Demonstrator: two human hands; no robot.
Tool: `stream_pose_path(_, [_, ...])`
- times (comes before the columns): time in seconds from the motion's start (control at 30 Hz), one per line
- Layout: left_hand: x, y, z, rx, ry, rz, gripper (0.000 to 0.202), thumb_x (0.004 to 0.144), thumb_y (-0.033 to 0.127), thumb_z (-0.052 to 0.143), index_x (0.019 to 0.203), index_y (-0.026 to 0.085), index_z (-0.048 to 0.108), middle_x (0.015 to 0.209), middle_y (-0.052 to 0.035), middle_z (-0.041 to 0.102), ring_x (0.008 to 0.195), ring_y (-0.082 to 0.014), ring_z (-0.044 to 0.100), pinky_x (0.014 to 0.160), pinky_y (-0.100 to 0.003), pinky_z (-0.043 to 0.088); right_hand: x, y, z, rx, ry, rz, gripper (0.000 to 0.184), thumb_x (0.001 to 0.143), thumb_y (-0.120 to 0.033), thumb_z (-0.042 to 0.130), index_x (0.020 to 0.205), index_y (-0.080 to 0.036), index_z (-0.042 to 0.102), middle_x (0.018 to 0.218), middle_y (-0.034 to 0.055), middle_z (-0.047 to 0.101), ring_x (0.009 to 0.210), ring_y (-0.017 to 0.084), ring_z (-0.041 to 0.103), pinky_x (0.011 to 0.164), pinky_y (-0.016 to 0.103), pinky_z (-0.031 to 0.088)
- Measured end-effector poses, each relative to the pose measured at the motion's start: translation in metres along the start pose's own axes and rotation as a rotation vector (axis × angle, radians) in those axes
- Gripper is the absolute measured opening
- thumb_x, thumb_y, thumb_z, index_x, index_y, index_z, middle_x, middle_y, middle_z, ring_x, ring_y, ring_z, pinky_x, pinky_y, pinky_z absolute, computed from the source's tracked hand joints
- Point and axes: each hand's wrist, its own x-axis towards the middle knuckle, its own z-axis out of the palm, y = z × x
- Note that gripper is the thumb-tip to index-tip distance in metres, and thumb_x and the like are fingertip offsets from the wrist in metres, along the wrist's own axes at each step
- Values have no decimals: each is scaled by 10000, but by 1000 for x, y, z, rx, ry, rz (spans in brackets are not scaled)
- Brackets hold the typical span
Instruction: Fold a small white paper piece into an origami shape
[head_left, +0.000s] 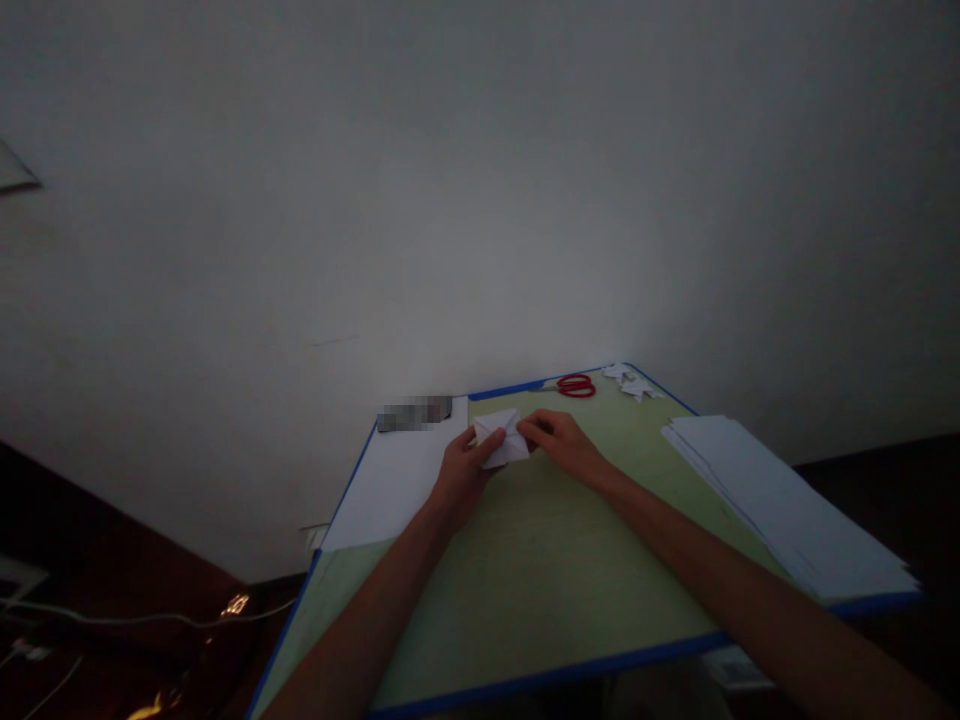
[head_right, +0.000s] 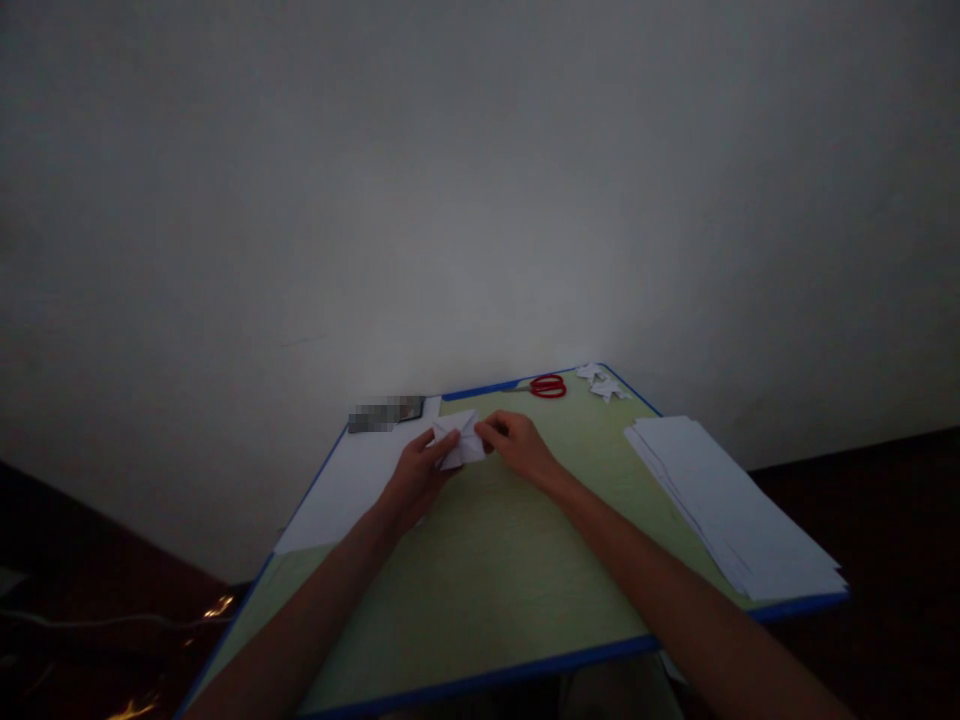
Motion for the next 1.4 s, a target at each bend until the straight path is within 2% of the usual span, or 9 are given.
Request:
stream_pose_path(0.2, [3,-2,-6,63,91,-20,425,623,269,878,980,85,738,971,-160,767,784,-235,721,721,-336,571,-3,2,4,-48,-50,-42,220,869,-347,595,753,-168,651,697,26,667,672,155,618,668,286,486])
stream_pose_path(0.27, [3,-1,-8,133,105,-7,424,608,265,880,973,96,747,961,-146,771,742,-219,713,688,-319,557,-3,1,3,-63,2,-61,176,847,-309,612,933,-171,679,793,32,684,716,156,631,681,286,495])
stream_pose_path(0.4, [2,5,-11,260,48,9,411,610,278,875,960,100,753,906,-132,770,693,-202,697,654,-302,534,-5,-2,-1,-8,-4,-120,447,814,-237,616,1260,-216,597,955,39,683,755,145,637,695,286,517])
stream_pose_path(0.6, [3,8,-12,173,91,-30,486,643,390,876,1023,141,702,908,-98,732,688,-164,665,576,-256,509,-4,-2,-1,21,-15,-101,284,825,-277,646,1094,-193,686,912,52,711,812,180,666,763,331,541])
stream_pose_path(0.77, [3,7,-9,134,120,-2,579,607,362,904,1080,143,653,883,-102,718,703,-179,672,589,-268,522,-4,-2,1,46,2,-72,358,807,-290,687,1146,-189,638,843,27,682,747,170,678,712,309,548])
stream_pose_path(0.9, [2,6,-6,151,157,53,563,577,299,915,1043,128,651,871,-111,734,719,-198,688,630,-286,531,-7,-6,1,-41,-35,-143,333,856,-287,647,1173,-206,582,828,7,668,683,150,675,657,281,538])
stream_pose_path(1.17, [5,4,-13,210,178,66,472,545,278,903,943,111,713,804,-98,734,676,-189,665,620,-280,493,-10,-15,-6,-364,-108,-344,260,968,-329,553,1173,-229,677,978,65,677,793,163,638,768,307,515])
stream_pose_path(1.3, [5,1,-13,269,146,78,416,584,331,886,901,122,715,773,-76,720,645,-171,639,585,-260,455,-8,-13,-8,-377,-68,-421,210,977,-336,557,1063,-224,713,986,72,656,908,189,630,839,327,491])
stream_pose_path(1.4, [4,-1,-11,285,107,89,416,607,369,881,899,125,714,779,-71,713,652,-167,634,592,-258,455,-7,-11,-7,-334,-34,-384,196,974,-350,559,958,-211,696,930,57,649,865,179,618,780,306,489])
